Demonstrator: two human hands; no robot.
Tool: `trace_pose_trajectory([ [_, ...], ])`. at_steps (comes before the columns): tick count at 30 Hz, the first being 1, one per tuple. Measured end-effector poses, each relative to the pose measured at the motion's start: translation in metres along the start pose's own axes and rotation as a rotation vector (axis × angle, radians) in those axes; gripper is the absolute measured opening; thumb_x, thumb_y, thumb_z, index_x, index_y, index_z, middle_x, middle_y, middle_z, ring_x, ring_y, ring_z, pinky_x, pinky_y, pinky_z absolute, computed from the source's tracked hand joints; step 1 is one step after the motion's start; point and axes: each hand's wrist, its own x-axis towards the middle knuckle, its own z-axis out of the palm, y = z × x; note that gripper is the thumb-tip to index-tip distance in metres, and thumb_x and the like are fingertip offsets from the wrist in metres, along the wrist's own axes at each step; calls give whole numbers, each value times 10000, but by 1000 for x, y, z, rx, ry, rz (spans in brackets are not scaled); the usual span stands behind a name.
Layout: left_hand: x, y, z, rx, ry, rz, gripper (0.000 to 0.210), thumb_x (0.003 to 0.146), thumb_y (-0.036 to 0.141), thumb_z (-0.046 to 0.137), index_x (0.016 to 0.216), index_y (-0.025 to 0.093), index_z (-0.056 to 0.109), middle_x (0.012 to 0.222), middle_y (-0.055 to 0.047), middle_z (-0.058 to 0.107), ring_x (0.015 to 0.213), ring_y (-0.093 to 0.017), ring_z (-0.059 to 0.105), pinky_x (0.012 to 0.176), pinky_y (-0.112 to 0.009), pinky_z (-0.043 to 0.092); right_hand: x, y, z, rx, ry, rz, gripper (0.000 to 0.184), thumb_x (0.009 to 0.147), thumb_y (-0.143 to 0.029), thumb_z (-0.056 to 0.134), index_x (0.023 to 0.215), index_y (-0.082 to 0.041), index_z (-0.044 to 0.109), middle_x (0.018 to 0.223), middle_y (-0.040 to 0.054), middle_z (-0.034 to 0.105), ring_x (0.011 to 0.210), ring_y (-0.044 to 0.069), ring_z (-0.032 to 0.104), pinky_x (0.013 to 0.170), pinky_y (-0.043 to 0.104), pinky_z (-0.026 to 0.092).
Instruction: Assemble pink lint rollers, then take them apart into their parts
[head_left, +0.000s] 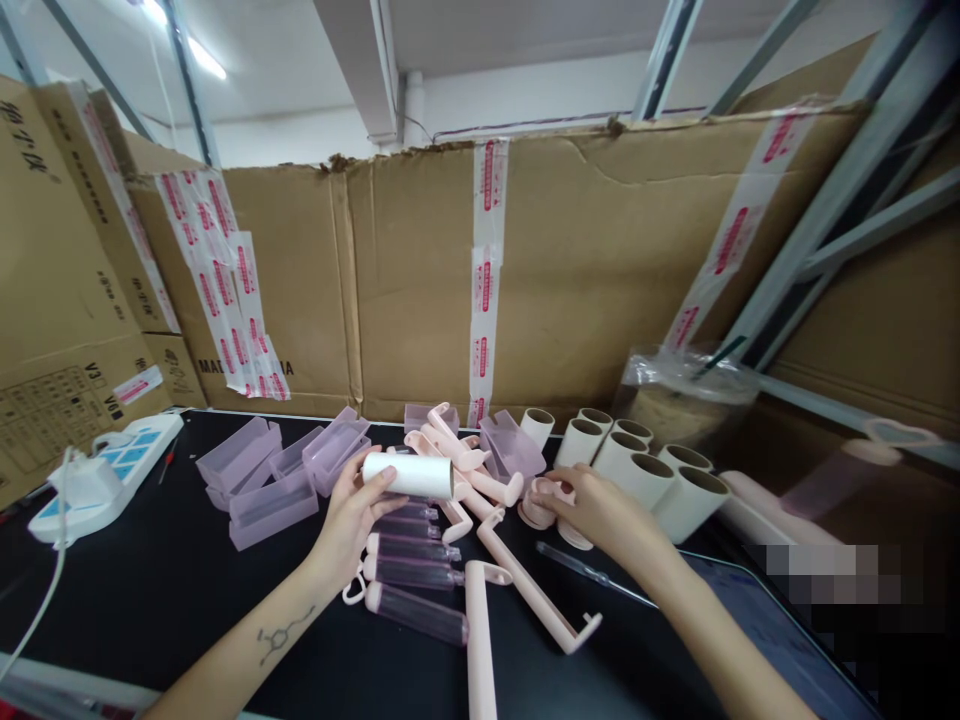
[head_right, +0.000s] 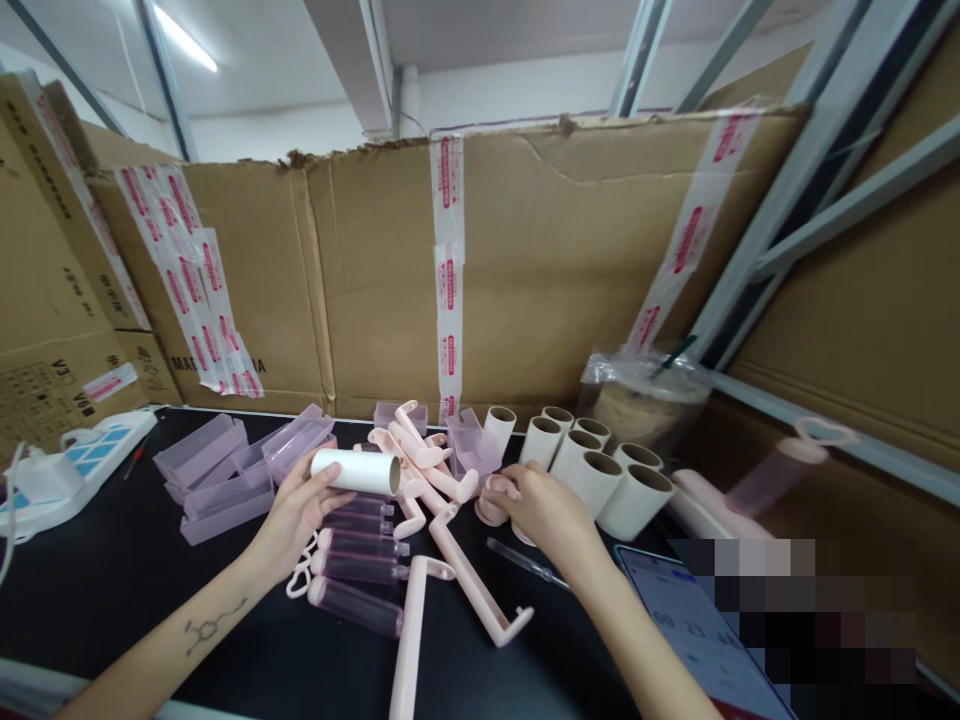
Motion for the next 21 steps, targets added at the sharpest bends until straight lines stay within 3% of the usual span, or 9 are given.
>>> trace_pose_trajectory([
  [3, -1, 1, 2, -18, -10, 5, 434, 716, 217, 698, 1122, 204, 545, 1062, -56, 579, 904, -173, 603, 834, -336, 515, -1, 1, -22, 172, 8, -17, 202, 710, -392, 606, 765, -199, 624, 770, 81, 661, 680, 231, 620, 637, 319, 467],
  [8, -3, 0, 5, -40, -45, -14, 457, 733, 216, 689, 1164, 203, 537, 1109, -67, 590, 984, -195, 595, 881, -338, 495, -13, -24, -49, 761, 54, -125, 290, 677, -408, 684, 832, -227, 518, 791, 40, 603, 739, 200, 604, 701, 315, 489],
  [11, -4, -1, 5, -50, -51, -31, 496, 746, 207, 679, 1214, 220, 517, 1201, -67, 562, 1068, -214, 563, 914, -349, 482, -21, -47, -42, 996, -96, -184, 295, 689, -409, 691, 815, -229, 493, 753, -1, 552, 676, 156, 570, 615, 273, 481],
  [14, -6, 0, 7, -50, -52, -42, 521, 750, 207, 677, 1241, 213, 505, 1214, -65, 566, 1083, -222, 559, 917, -345, 485, -27, -66, -25, 1134, -176, -182, 254, 742, -434, 641, 806, -222, 517, 781, 6, 569, 708, 153, 568, 636, 269, 479],
  [21, -9, 2, 10, -28, -11, -30, 501, 748, 219, 678, 1219, 200, 507, 1196, -72, 570, 1062, -217, 568, 891, -330, 501, -38, -86, 3, 1302, -8, -96, 241, 724, -347, 694, 685, -208, 501, 1017, 50, 644, 1008, 216, 581, 861, 323, 453],
])
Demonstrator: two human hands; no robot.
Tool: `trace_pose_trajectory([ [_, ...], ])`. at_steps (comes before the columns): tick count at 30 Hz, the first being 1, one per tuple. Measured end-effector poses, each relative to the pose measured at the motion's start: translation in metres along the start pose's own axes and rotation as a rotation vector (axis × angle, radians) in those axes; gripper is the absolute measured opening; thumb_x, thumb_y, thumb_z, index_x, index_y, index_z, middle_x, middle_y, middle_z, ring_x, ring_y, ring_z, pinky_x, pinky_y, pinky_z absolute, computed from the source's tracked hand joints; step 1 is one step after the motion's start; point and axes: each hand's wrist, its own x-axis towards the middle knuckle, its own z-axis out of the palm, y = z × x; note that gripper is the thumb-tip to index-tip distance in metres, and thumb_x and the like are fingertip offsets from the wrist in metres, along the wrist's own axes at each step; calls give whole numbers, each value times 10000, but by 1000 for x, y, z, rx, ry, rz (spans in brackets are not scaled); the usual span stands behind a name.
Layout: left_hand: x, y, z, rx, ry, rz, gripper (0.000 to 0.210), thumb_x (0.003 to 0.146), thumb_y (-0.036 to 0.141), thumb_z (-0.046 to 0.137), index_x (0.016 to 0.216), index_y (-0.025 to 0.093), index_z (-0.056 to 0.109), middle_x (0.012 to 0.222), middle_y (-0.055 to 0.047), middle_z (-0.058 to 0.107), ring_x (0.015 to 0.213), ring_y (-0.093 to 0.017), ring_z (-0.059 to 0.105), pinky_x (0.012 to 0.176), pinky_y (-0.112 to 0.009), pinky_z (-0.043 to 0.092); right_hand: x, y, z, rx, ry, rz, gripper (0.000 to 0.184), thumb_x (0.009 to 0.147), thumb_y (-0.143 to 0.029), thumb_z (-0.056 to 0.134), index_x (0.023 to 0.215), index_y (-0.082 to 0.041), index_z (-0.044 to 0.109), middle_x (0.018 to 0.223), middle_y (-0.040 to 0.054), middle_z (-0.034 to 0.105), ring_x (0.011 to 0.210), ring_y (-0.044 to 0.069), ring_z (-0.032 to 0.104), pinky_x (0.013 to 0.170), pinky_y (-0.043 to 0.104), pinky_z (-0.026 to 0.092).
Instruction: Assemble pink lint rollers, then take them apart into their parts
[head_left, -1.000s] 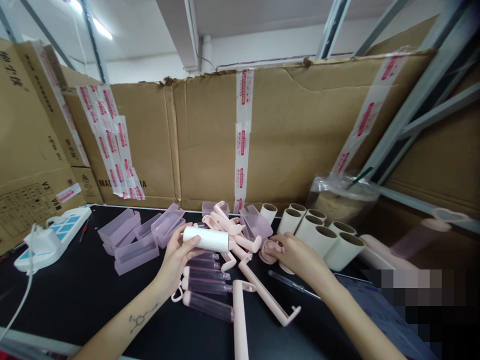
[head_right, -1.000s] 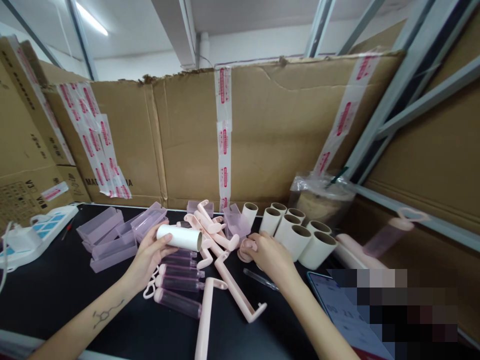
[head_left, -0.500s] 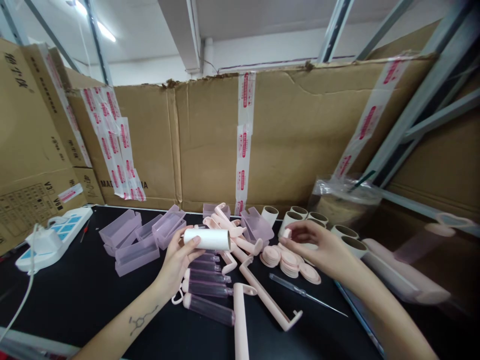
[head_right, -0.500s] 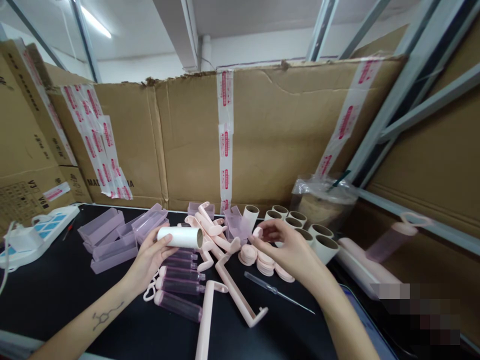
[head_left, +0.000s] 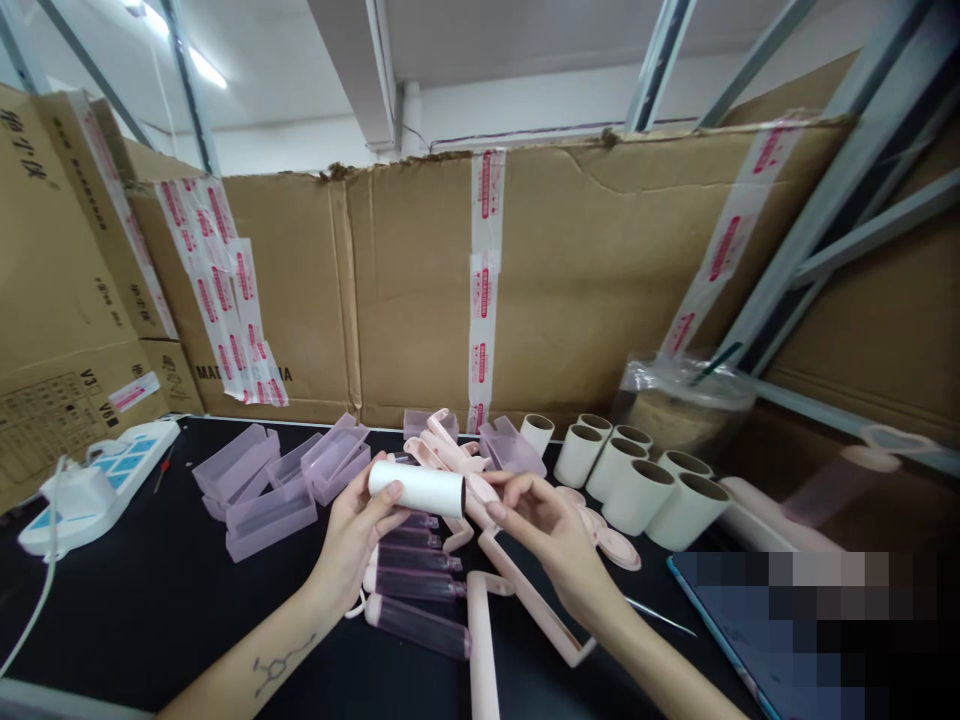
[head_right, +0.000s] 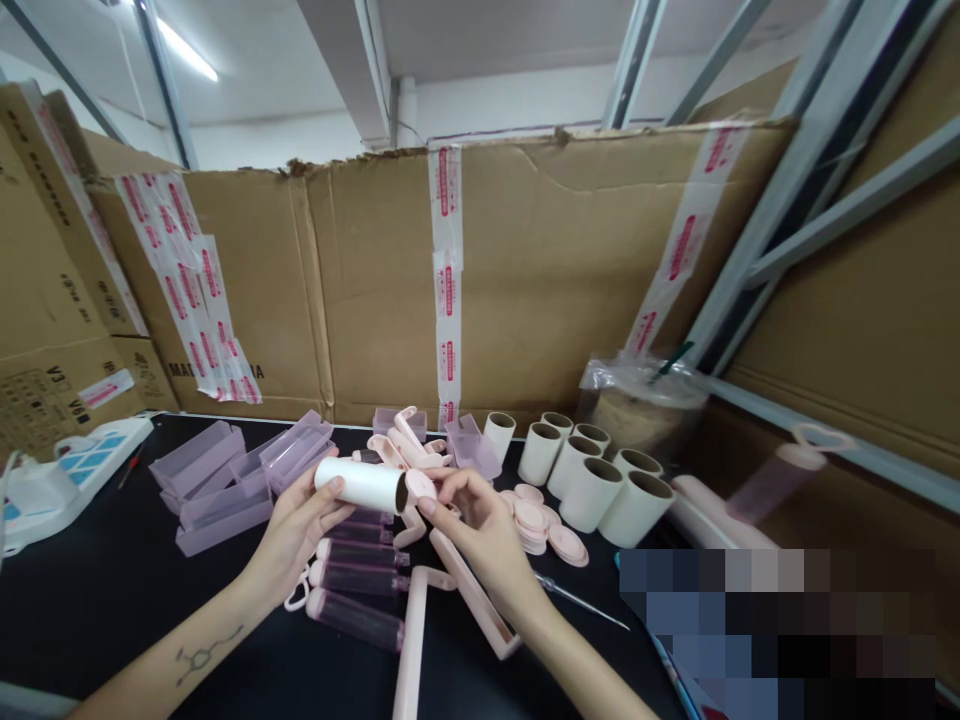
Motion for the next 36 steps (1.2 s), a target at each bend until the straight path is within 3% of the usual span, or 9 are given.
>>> trace_pose_trajectory([
  [8, -3, -3, 1, 66, -18, 69, 431, 711, 251, 711, 1103, 197, 539, 1162, -68, 562, 1031, -220, 575, 831, -327, 526, -7, 4, 15, 73, -21, 12, 168, 717, -329, 702, 755, -234, 569, 1123, 63, 605, 996, 265, 612, 725, 366, 556],
  [13, -2, -7, -1, 59, -16, 59, 429, 701, 251, 719, 1085, 182, 542, 1158, -79, 562, 1015, -228, 584, 815, -336, 536, -9, 7, 12, 1, 8, -10, 164, 737, -349, 685, 839, -249, 603, 1099, 81, 606, 1122, 328, 540, 762, 417, 548],
  [16, 0, -7, -3, 51, -15, 46, 433, 716, 250, 707, 1112, 190, 542, 1167, -75, 560, 1015, -218, 582, 805, -318, 541, -8, 11, 10, -54, -6, -41, 135, 757, -326, 671, 855, -242, 631, 1096, 81, 601, 1097, 308, 560, 840, 432, 514],
  [24, -1, -2, -2, 90, -19, 63, 528, 737, 252, 685, 1230, 217, 498, 1251, -77, 527, 1079, -232, 549, 803, -295, 537, -6, 14, 11, 76, -97, -49, 144, 749, -301, 677, 846, -240, 590, 1100, 52, 545, 891, 194, 617, 737, 349, 548],
  [27, -2, -2, 0, 73, -35, 87, 543, 716, 252, 704, 1213, 228, 490, 1227, -82, 537, 1040, -232, 565, 757, -298, 543, -6, 13, 8, 60, -179, -46, 363, 711, -302, 718, 1011, -273, 516, 1160, 57, 524, 853, 169, 609, 762, 358, 528],
  [31, -6, -3, 2, 121, -180, 40, 407, 705, 251, 710, 1081, 180, 568, 1093, -94, 603, 958, -227, 589, 705, -268, 529, -10, 8, 3, -55, -393, -40, 797, 553, -330, 826, 1224, -305, 396, 1325, 100, 429, 1155, 264, 486, 952, 445, 410],
  [34, -11, -4, 4, 146, -283, -33, 416, 722, 270, 693, 1110, 184, 571, 1133, -103, 587, 933, -235, 603, 698, -287, 527, -15, 3, 2, -120, -508, -70, 938, 515, -340, 839, 1304, -309, 333, 1428, 102, 308, 1302, 290, 317, 1059, 482, 255],
  [36, -12, -6, 5, 170, -309, -76, 437, 714, 293, 698, 1118, 182, 574, 1147, -108, 582, 892, -232, 617, 678, -289, 523, -18, 2, 2, -141, -543, -79, 964, 521, -342, 831, 1330, -303, 309, 1452, 101, 263, 1319, 289, 285, 1076, 479, 212],
])
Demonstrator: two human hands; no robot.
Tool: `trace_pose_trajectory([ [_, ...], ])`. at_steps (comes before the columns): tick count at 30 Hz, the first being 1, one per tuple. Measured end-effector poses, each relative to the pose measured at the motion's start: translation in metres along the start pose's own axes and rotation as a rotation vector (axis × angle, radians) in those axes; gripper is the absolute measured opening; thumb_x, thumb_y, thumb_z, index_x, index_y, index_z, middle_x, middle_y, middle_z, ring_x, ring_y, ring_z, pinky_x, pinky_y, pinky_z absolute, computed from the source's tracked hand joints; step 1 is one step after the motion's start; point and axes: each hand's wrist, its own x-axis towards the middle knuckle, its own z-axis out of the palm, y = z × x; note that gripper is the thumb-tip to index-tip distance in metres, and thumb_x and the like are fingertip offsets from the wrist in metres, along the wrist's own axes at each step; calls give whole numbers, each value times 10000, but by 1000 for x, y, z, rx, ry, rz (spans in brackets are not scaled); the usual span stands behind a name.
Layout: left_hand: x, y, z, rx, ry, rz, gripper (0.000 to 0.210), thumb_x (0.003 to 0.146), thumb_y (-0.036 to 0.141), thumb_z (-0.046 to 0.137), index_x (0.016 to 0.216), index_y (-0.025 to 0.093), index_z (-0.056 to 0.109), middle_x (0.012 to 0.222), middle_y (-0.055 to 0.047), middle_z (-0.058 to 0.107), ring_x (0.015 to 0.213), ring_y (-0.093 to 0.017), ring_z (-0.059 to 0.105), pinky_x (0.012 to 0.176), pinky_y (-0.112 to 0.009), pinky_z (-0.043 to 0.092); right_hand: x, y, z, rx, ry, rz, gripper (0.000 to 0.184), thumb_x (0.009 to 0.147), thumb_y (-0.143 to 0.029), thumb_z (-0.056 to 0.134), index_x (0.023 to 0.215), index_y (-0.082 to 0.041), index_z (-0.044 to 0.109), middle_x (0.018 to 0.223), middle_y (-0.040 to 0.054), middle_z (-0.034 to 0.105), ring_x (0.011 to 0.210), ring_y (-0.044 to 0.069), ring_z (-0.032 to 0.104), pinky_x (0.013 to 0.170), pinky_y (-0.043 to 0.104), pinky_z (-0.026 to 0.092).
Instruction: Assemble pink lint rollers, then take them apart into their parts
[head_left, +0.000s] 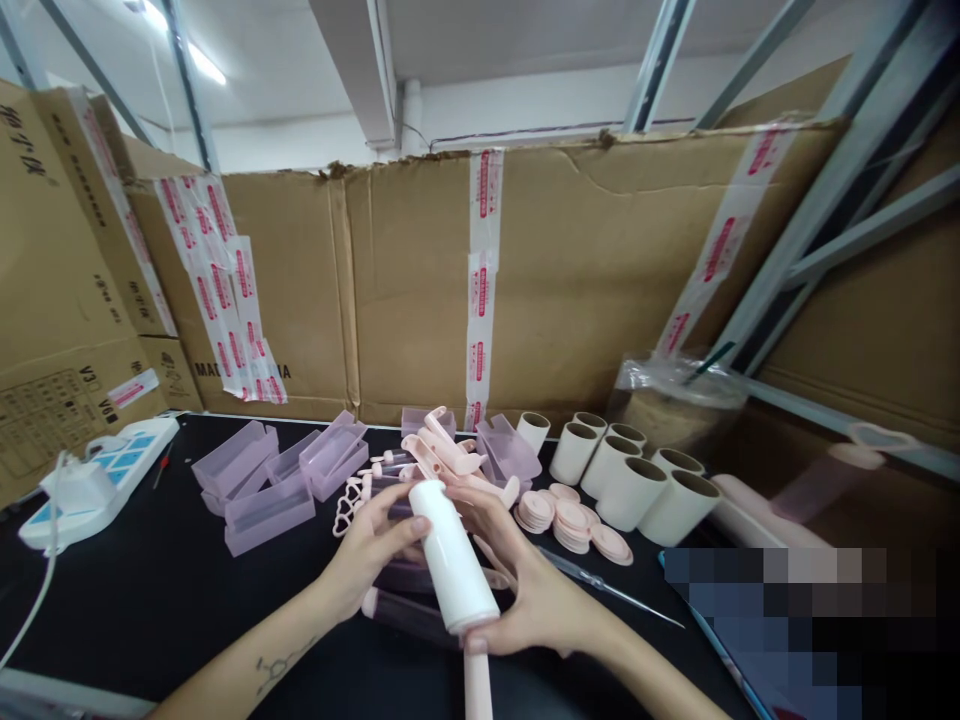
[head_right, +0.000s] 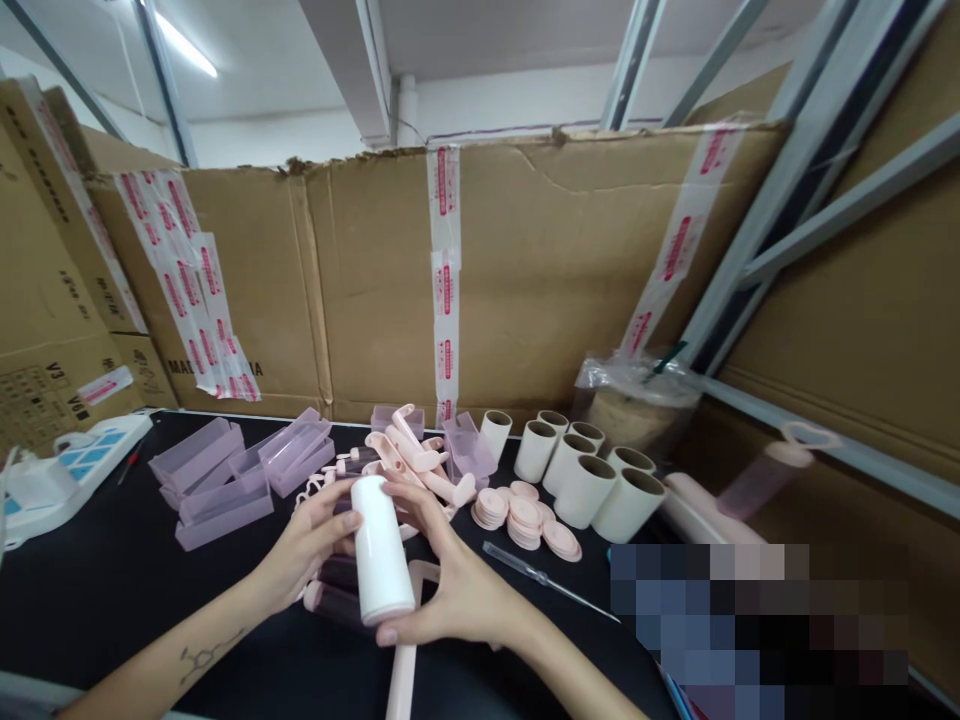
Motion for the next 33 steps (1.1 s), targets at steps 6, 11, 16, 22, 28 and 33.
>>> trace_pose_trajectory([
  [6, -2, -6, 0, 184, -2, 82, 398, 745, 328, 643, 1084, 237, 455, 1048, -69, 589, 805, -174, 582, 643, -271, 466, -2, -1, 0, 81, 18, -8, 880, 532, -372, 802, 1280, -294, 344, 1399, 109, 325, 1249, 294, 384, 999, 434, 340],
  [11, -17, -10, 2, 1164, -94, 455, 287, 652, 290, 628, 897, 193, 512, 884, -64, 546, 808, -214, 471, 725, -347, 386, -3, -12, -24, 178, 86, -44, 797, 572, -565, 714, 1225, -301, 339, 1290, 107, 430, 1142, 310, 480, 884, 412, 430],
  [16, -26, -21, 5, 1643, -427, 560, 357, 572, 395, 624, 842, 163, 591, 852, -83, 563, 820, -245, 440, 741, -351, 353, -4, -17, -44, 117, 355, -48, 796, 530, -658, 668, 1180, -296, 385, 1235, 106, 472, 1057, 326, 525, 827, 417, 451],
  [22, -25, -33, 0, 1710, -429, 606, 221, 656, 361, 590, 749, 160, 592, 757, -63, 574, 764, -213, 443, 697, -331, 329, -2, -14, -45, 75, 488, -22, 801, 505, -690, 647, 1160, -309, 387, 1226, 103, 485, 1020, 319, 546, 738, 383, 482],
  [28, -26, 2, 4, 1476, -351, 600, 166, 605, 270, 619, 741, 181, 583, 741, -41, 579, 720, -189, 457, 642, -305, 346, -4, -17, -46, 153, 517, -1, 773, 512, -652, 676, 1156, -318, 408, 1267, 86, 479, 1033, 324, 560, 808, 407, 469],
  [33, -28, 25, 5, 1026, -205, 547, 295, 601, 192, 669, 892, 193, 621, 913, -84, 610, 835, -239, 542, 772, -349, 419, -1, -17, -39, 305, 523, -66, 842, 535, -744, 547, 1222, -291, 368, 1279, 114, 506, 1140, 358, 506, 929, 483, 410],
])
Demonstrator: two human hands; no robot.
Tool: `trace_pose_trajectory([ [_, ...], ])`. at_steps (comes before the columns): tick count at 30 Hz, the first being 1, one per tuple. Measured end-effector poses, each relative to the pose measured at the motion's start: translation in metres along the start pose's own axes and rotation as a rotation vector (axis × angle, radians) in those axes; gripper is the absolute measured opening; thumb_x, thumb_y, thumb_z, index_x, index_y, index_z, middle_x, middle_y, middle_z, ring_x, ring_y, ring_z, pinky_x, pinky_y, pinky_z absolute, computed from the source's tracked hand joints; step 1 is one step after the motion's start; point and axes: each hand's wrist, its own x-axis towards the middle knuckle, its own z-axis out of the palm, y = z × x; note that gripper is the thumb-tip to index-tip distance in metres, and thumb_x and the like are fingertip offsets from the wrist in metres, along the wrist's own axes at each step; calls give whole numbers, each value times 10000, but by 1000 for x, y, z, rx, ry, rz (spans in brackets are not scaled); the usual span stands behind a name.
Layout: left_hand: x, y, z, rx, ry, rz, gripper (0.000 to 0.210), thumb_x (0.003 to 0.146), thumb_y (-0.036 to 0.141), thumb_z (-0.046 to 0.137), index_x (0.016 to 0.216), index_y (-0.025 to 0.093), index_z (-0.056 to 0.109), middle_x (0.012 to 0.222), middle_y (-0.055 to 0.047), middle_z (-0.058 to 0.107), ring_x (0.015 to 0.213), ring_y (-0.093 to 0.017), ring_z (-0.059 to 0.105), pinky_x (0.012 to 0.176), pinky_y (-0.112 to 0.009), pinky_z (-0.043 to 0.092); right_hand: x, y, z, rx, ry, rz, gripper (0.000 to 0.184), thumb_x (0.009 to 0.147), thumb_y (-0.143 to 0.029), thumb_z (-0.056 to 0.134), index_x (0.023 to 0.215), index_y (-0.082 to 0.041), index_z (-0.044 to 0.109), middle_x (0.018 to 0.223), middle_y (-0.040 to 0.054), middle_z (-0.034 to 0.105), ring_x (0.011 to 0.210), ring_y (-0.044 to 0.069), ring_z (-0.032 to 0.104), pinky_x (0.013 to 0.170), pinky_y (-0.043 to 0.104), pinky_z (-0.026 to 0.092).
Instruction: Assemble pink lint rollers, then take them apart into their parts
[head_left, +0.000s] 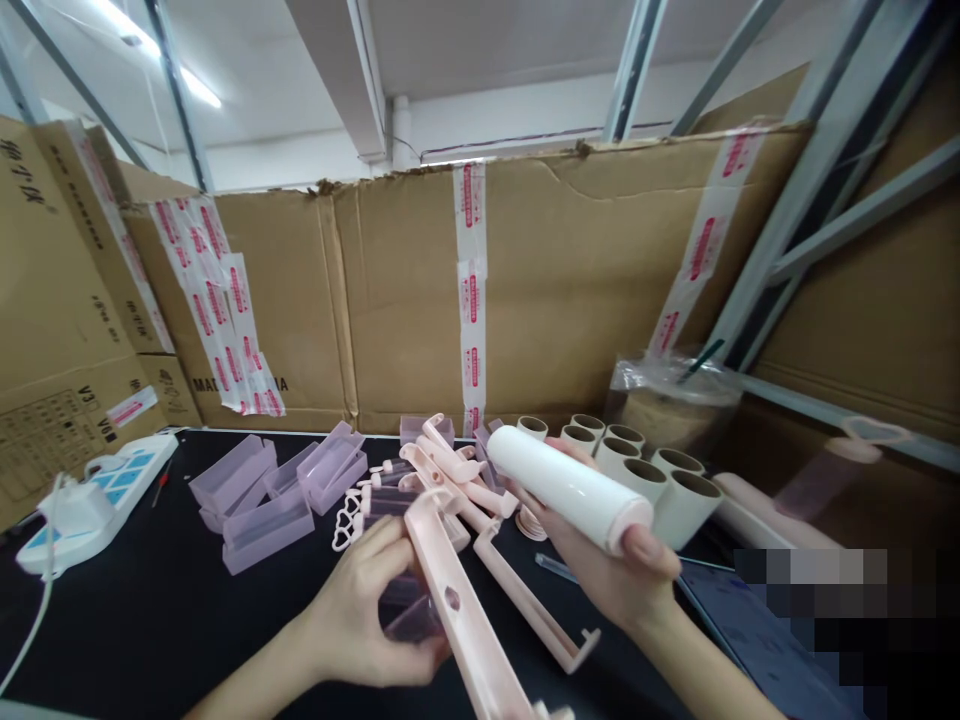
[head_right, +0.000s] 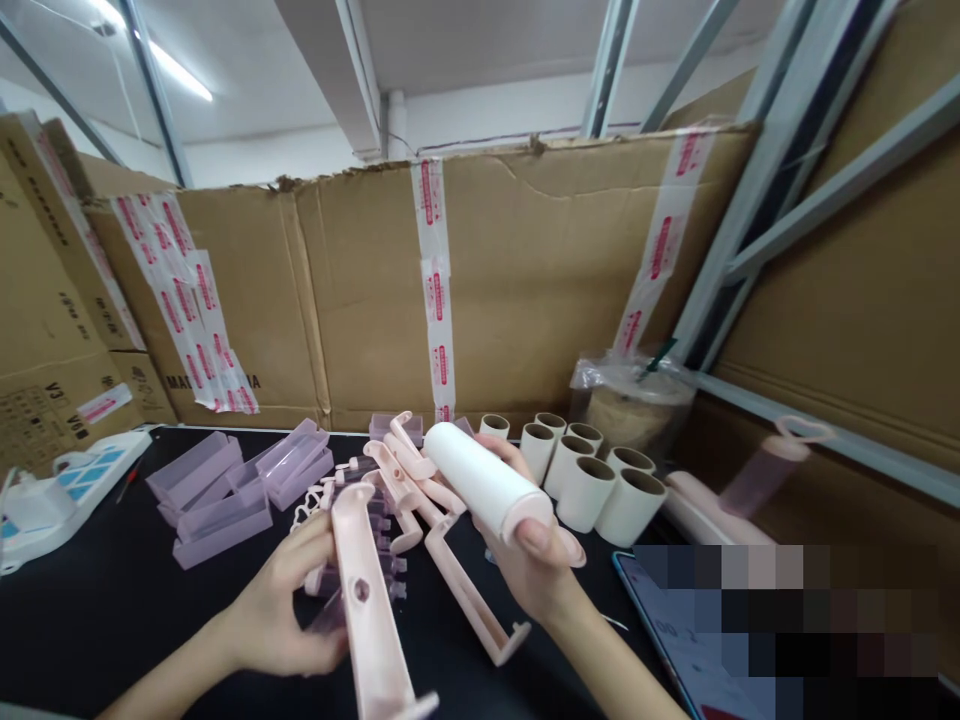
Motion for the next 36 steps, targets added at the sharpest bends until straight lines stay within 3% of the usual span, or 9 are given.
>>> trace_pose_trajectory([
  [3, 0, -5, 4, -415, 108, -191, 391, 678, 179, 662, 1058, 197, 572, 1041, -102, 618, 949, -262, 576, 841, -355, 440, 0, 1, 8, 99, -19, 24, 872, 563, -759, 480, 1277, -266, 386, 1311, 112, 498, 1196, 358, 456, 973, 520, 369],
  [6, 4, -10, 12, -739, 214, -364, 375, 689, 222, 704, 1026, 173, 547, 952, -90, 651, 915, -245, 615, 804, -325, 474, 1, -1, 14, 274, -13, 77, 799, 589, -711, 504, 1257, -277, 461, 1295, 90, 528, 1211, 356, 436, 970, 547, 362],
  [9, 10, -10, 18, -878, 338, -454, 446, 623, 206, 771, 985, 167, 515, 956, -84, 661, 950, -242, 619, 819, -313, 479, 2, -2, 17, 452, 34, 104, 713, 599, -670, 546, 1211, -305, 520, 1266, 63, 564, 1199, 353, 447, 986, 566, 331],
  [12, 12, -7, 22, -960, 424, -446, 691, 632, 189, 771, 1193, 202, 368, 1033, -87, 648, 1014, -225, 601, 824, -298, 478, 2, -4, 16, 638, 83, 109, 610, 626, -638, 557, 1155, -335, 563, 1240, 28, 589, 1195, 343, 454, 1028, 578, 254],
  [15, 9, -5, 26, -1004, 296, -449, 936, 685, 220, 742, 1346, 254, 80, 888, -47, 667, 825, -190, 649, 649, -250, 489, 3, -6, 15, 746, 79, 128, 551, 633, -632, 557, 1089, -326, 608, 1220, 22, 604, 1205, 348, 445, 1064, 566, 182],
  [17, 7, -5, 27, -1028, 241, -422, 1011, 674, 231, 753, 1359, 274, 10, 917, -54, 663, 852, -196, 642, 679, -262, 486, 5, -7, 14, 775, 70, 140, 564, 641, -658, 529, 1078, -313, 618, 1218, 31, 604, 1217, 348, 431, 1078, 546, 159],
  [20, 4, -5, 26, -1046, 289, -367, 988, 671, 286, 758, 1361, 270, 49, 982, -69, 645, 925, -198, 619, 794, -292, 471, 7, -8, 14, 784, 77, 170, 576, 676, -692, 467, 1076, -307, 621, 1203, 40, 614, 1215, 337, 433, 1076, 529, 177],
  [27, -1, -8, 30, -1147, 75, -636, 529, 869, 422, 482, 1263, 258, 169, 715, -22, 628, 557, -167, 603, 448, -298, 512, 4, 0, 13, 687, -30, 211, 647, 665, -733, 436, 1093, -279, 606, 1208, 78, 602, 1164, 349, 466, 1009, 553, 255],
  [36, -3, -16, 43, -1252, 61, -667, 369, 860, 422, 470, 1098, 163, 360, 770, -86, 658, 690, -196, 660, 655, -366, 530, -4, 21, 21, 469, -194, 321, 727, 588, -710, 532, 1170, -275, 564, 1196, 81, 602, 1157, 323, 476, 963, 466, 336],
])
